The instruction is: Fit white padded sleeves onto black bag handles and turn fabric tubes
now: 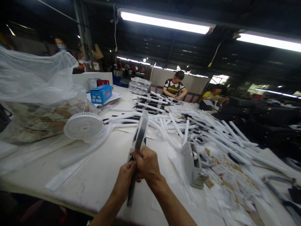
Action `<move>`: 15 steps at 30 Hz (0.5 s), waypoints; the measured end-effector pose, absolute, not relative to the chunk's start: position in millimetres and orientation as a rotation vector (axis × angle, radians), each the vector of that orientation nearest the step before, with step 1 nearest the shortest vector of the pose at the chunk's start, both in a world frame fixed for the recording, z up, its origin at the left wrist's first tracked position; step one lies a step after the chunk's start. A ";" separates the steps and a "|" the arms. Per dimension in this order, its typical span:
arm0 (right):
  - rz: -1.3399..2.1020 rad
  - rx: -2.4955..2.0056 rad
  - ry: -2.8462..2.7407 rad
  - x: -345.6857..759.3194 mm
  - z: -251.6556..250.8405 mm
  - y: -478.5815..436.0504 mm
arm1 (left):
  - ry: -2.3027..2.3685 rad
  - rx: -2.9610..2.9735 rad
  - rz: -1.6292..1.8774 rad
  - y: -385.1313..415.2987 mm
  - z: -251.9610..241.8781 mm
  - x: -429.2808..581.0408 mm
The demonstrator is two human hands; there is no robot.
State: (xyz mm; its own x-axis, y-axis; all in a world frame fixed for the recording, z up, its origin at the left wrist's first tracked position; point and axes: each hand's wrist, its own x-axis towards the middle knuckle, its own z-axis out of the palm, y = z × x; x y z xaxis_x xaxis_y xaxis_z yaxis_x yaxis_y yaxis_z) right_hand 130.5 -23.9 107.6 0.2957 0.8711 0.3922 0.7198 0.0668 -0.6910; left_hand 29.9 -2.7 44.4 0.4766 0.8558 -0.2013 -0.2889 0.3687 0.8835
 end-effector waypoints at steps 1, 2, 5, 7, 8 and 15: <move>0.185 -1.673 -1.480 129.8 105.8 -23.6 | 0.747 0.873 0.819 -2.5 45.6 29.5; 0.165 -1.663 -1.491 129.3 104.4 -22.8 | 0.737 0.848 0.802 -2.5 46.8 28.5; 0.199 -1.696 -1.438 129.0 102.6 -19.7 | 0.709 0.887 0.782 -3.2 50.3 24.0; 0.245 -1.723 -1.381 129.1 103.3 -18.4 | 0.724 1.033 0.828 -4.2 53.0 22.6; 0.261 -1.725 -1.360 129.2 104.1 -18.3 | 0.741 1.114 0.854 -4.7 54.5 22.6; 0.390 -1.532 -1.338 147.6 104.5 -36.9 | 0.719 1.526 0.708 2.9 50.1 -0.3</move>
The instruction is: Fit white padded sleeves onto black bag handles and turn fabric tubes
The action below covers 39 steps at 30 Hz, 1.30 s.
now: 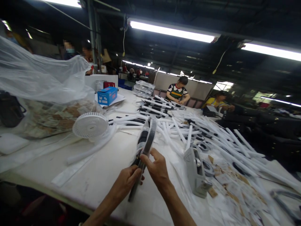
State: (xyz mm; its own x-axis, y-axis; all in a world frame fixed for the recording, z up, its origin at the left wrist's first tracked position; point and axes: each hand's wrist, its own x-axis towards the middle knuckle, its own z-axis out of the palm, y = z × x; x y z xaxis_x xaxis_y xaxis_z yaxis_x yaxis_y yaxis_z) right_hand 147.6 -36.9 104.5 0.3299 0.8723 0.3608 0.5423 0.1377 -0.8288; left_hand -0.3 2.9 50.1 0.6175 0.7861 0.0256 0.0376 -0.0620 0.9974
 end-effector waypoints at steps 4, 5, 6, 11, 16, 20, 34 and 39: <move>0.396 -1.542 -1.205 163.9 85.5 -53.2 | 0.792 1.641 0.756 11.9 30.1 -28.8; 0.407 -1.556 -1.165 163.9 79.3 -54.8 | 0.842 1.631 0.783 12.4 25.5 -32.1; 0.421 -1.571 -1.141 161.5 73.2 -54.9 | 0.895 1.633 0.807 11.7 21.7 -33.1; 0.470 -1.749 -1.015 128.3 52.9 -42.3 | 0.908 1.697 0.862 -7.0 11.4 -14.3; 0.353 -1.906 -0.976 122.1 51.6 -30.8 | 0.756 1.822 0.760 -20.9 3.9 -4.6; 0.343 -1.844 -1.079 157.8 60.0 -31.1 | 0.740 1.844 0.721 -12.6 -3.8 -11.8; 0.978 -1.501 -1.086 266.6 97.6 -59.3 | 1.055 1.652 1.128 55.4 19.6 -50.4; 0.653 -1.649 -0.965 250.7 60.2 -62.4 | 1.050 1.696 1.197 120.7 41.9 -43.7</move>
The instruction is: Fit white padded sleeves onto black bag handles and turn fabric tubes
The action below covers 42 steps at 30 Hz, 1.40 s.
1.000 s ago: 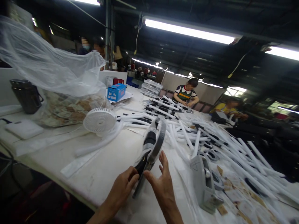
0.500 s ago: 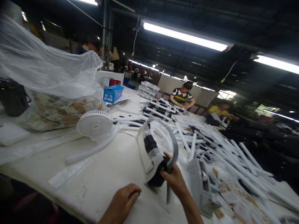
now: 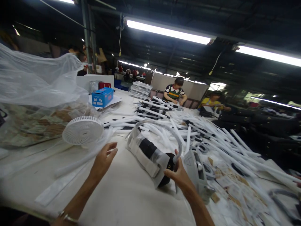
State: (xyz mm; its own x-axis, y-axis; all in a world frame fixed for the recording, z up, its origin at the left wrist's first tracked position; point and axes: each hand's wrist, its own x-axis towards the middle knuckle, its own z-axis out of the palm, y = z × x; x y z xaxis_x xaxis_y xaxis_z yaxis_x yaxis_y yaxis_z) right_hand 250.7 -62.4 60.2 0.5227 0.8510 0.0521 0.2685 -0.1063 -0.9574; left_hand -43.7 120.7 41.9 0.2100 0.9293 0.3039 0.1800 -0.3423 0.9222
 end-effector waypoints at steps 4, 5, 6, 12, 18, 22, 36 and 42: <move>0.216 -1.899 -0.906 222.9 24.1 -65.5 | 0.984 1.718 1.107 165.9 41.0 -14.7; 0.134 -1.934 -0.897 217.6 17.4 -66.3 | 0.963 1.720 1.078 174.7 39.8 -6.8; 0.069 -1.957 -0.887 213.6 11.9 -66.9 | 0.941 1.719 1.050 182.3 38.5 0.8; 0.116 -2.037 -0.836 218.7 -3.8 -64.7 | 0.807 1.711 0.957 204.4 34.9 31.2; 0.284 -1.940 -0.952 253.7 8.3 -63.2 | 0.723 1.793 0.918 196.9 36.7 20.9; 0.487 -1.714 -1.038 273.7 15.0 -71.2 | 0.763 1.869 0.875 181.7 32.5 -7.3; 1.242 -1.543 -1.140 271.2 63.1 -96.8 | 1.095 2.053 0.665 141.4 41.1 -41.0; 1.522 -1.649 -1.163 275.1 40.6 -103.6 | 1.162 2.085 0.298 115.8 24.3 -73.1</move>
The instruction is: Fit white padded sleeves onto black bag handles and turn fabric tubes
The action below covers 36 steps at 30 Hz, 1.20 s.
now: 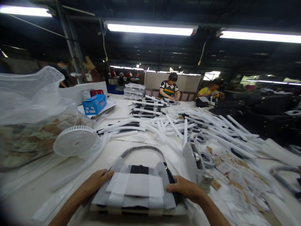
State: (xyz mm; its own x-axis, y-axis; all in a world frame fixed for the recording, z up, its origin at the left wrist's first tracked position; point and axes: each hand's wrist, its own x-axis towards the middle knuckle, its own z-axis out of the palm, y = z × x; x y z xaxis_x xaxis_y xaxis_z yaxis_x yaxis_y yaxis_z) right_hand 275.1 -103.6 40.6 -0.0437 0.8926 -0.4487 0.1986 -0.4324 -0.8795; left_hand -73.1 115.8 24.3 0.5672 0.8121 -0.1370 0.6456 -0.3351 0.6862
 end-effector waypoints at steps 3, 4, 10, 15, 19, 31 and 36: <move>1.259 -2.029 -1.214 278.4 41.3 -101.5 | 1.324 2.120 0.219 110.1 25.1 -79.5; 1.077 -2.177 -1.219 277.4 46.2 -102.5 | 1.378 2.150 0.228 108.8 26.5 -80.6; 0.023 -2.088 -1.669 232.7 66.3 -129.7 | 1.104 2.442 0.526 96.3 5.0 -82.0; -0.225 -1.913 -2.042 192.9 14.3 -147.8 | 1.011 2.607 0.645 84.1 -41.8 -79.2; 0.007 -2.045 -1.951 186.3 4.9 -153.2 | 1.002 2.574 0.596 81.3 -46.6 -79.0; 0.702 -2.111 -0.985 266.1 40.6 -80.7 | 1.218 2.031 0.418 144.9 31.4 -49.8; 0.952 -1.866 -0.958 260.6 23.1 -70.2 | 1.130 1.961 0.441 153.9 27.5 -31.6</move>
State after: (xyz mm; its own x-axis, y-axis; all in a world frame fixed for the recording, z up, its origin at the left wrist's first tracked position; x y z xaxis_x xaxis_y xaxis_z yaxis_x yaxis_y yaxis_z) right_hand 260.6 -70.2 23.1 0.4261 0.8697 -0.2491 0.2552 -0.3797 -0.8892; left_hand -31.6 153.9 27.5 0.5379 0.8381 -0.0913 0.5542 -0.2699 0.7874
